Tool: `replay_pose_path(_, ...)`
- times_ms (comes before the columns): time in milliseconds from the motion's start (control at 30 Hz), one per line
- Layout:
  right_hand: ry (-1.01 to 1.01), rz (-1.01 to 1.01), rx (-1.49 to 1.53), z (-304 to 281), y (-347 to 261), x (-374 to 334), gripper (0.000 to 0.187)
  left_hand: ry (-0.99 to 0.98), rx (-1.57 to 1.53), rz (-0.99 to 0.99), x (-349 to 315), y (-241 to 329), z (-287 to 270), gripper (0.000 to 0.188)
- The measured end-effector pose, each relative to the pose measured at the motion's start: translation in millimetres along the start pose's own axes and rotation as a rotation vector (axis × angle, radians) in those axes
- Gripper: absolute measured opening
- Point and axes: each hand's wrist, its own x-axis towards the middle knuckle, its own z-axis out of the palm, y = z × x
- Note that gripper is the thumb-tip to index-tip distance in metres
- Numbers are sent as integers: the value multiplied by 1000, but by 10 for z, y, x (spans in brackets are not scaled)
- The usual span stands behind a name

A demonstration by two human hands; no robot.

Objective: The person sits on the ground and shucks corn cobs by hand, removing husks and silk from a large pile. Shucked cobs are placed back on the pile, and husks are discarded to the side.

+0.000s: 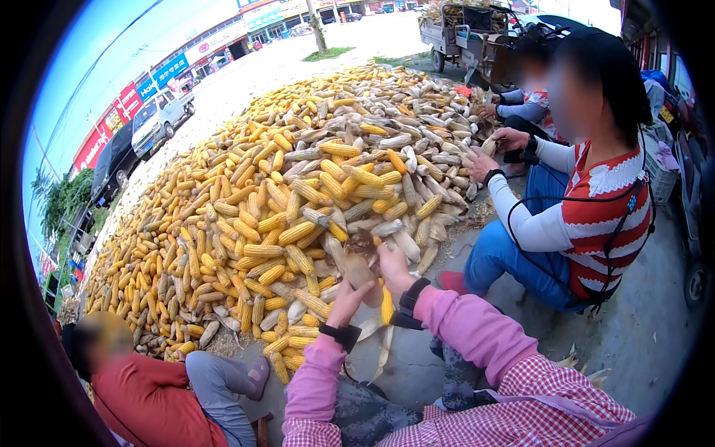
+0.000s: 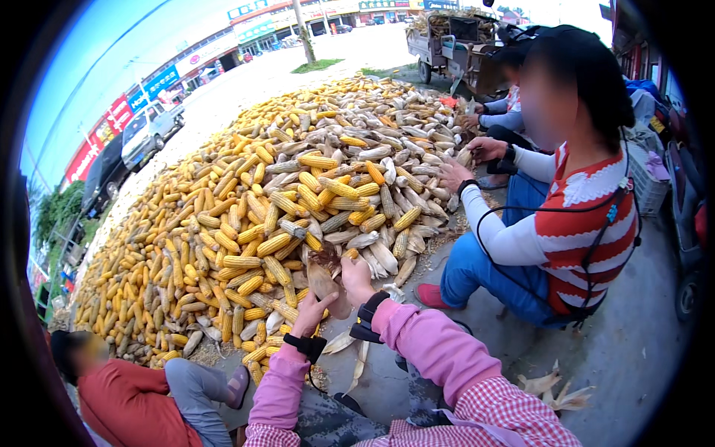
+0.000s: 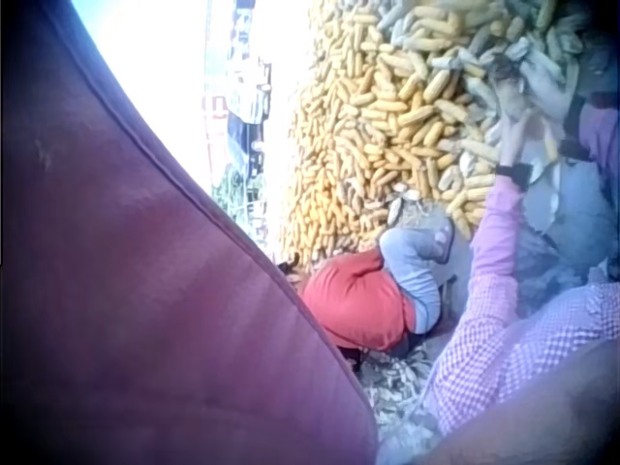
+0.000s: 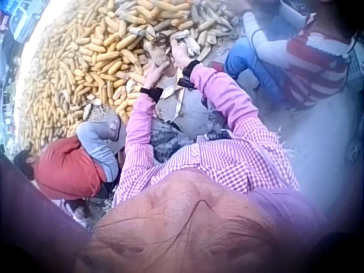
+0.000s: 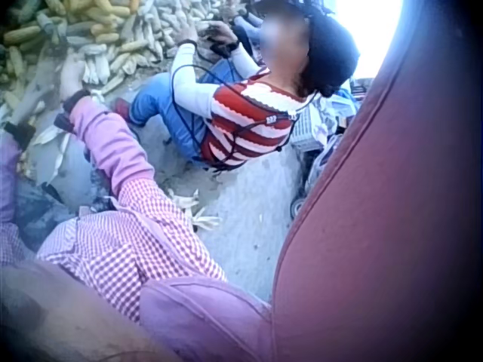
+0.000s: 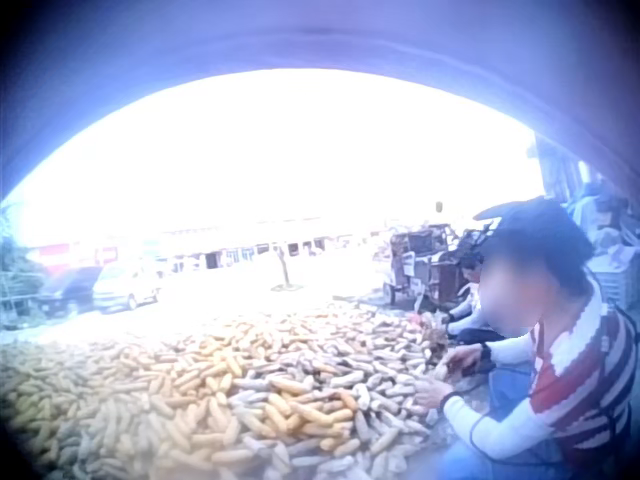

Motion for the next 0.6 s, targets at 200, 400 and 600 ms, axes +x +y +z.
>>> replay_pose_path(200, 262, -174, 32, 33, 118, -10, 15, 230, -91, -48, 123, 185, 226, 46)
replay_pose_path(400, 78, 182, 110, 15, 300, 9, 18, 421, -346, 93, 296, -66, 159, 44)
replay_pose_path(600, -2, 237, 117, 101, 424, -94, 21, 420, 44, 178, 229, -94, 68, 67)
